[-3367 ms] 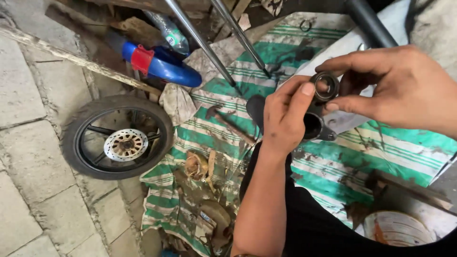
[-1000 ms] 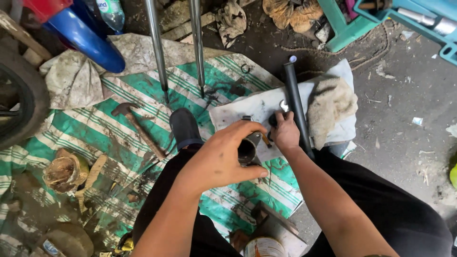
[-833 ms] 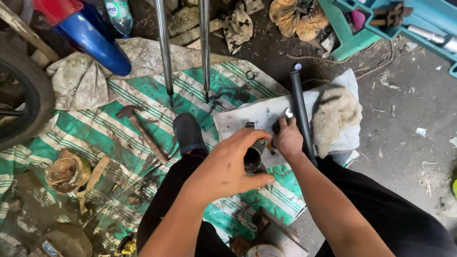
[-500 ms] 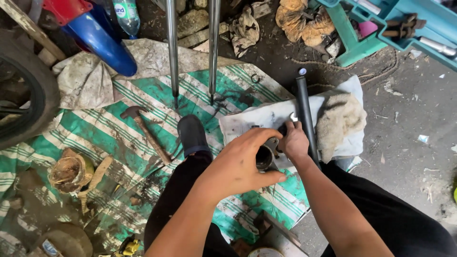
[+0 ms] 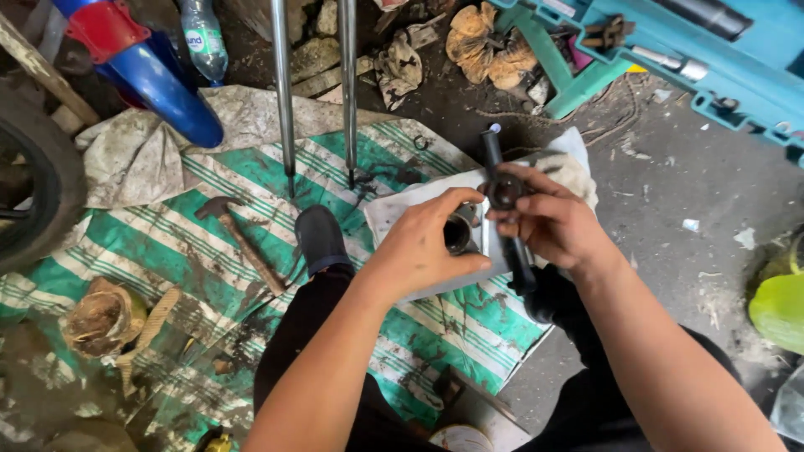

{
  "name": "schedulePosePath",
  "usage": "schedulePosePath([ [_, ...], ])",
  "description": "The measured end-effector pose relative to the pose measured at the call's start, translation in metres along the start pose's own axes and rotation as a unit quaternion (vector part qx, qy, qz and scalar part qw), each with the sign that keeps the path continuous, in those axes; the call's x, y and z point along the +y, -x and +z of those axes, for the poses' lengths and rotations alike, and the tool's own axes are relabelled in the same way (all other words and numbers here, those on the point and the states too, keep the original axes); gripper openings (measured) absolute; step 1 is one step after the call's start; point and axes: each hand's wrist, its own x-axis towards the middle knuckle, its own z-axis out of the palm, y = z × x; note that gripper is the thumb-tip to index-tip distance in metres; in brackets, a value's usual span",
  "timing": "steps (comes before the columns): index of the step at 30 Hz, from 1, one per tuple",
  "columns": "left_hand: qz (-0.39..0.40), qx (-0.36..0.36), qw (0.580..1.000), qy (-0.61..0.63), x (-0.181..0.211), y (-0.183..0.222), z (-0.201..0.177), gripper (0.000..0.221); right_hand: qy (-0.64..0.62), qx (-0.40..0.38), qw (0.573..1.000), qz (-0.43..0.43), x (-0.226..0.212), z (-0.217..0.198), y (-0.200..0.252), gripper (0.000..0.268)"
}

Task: Replacing an oil seal and assembling a motorcycle front fork assembly

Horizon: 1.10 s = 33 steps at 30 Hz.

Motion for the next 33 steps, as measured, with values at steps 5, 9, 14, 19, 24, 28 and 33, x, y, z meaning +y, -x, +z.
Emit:
schedulePosePath([
  [5, 0.029, 0.087, 0.996, 0.008, -0.009, -0.008, 0.013, 0.068, -0.129, -0.152, 0.98, -0.025, 0.0, -0.001, 0.011, 0.068],
  [9, 0.026, 0.155, 0.987, 0.045, -0.016, -0.014, 0.012, 0.056, -0.139, -0.175, 0.974, -0.038, 0.01, -0.019, -0.006, 0.073],
  [14, 0.047, 0.131, 0.988, 0.064, -0.007, -0.022, 0.011, 0.054, -0.155, -0.201, 0.967, -0.028, 0.001, -0.005, -0.007, 0.07],
  [19, 0.033, 0.114, 0.991, 0.067, -0.004, -0.028, 0.008, 0.064, -0.16, -0.226, 0.96, -0.029, -0.007, 0.008, -0.005, 0.069],
  [24, 0.022, 0.102, 0.986, 0.131, -0.01, -0.03, 0.005, 0.051, 0.053, -0.165, 0.975, -0.136, 0.002, -0.007, -0.006, 0.076],
  [28, 0.037, 0.102, 0.985, 0.131, -0.009, -0.027, 0.006, 0.054, 0.182, -0.097, 0.962, -0.18, -0.002, 0.013, 0.005, 0.071],
  [33, 0.068, 0.055, 0.983, 0.164, -0.011, -0.02, 0.003, 0.056, 0.305, -0.075, 0.902, -0.295, -0.012, 0.033, 0.009, 0.064],
])
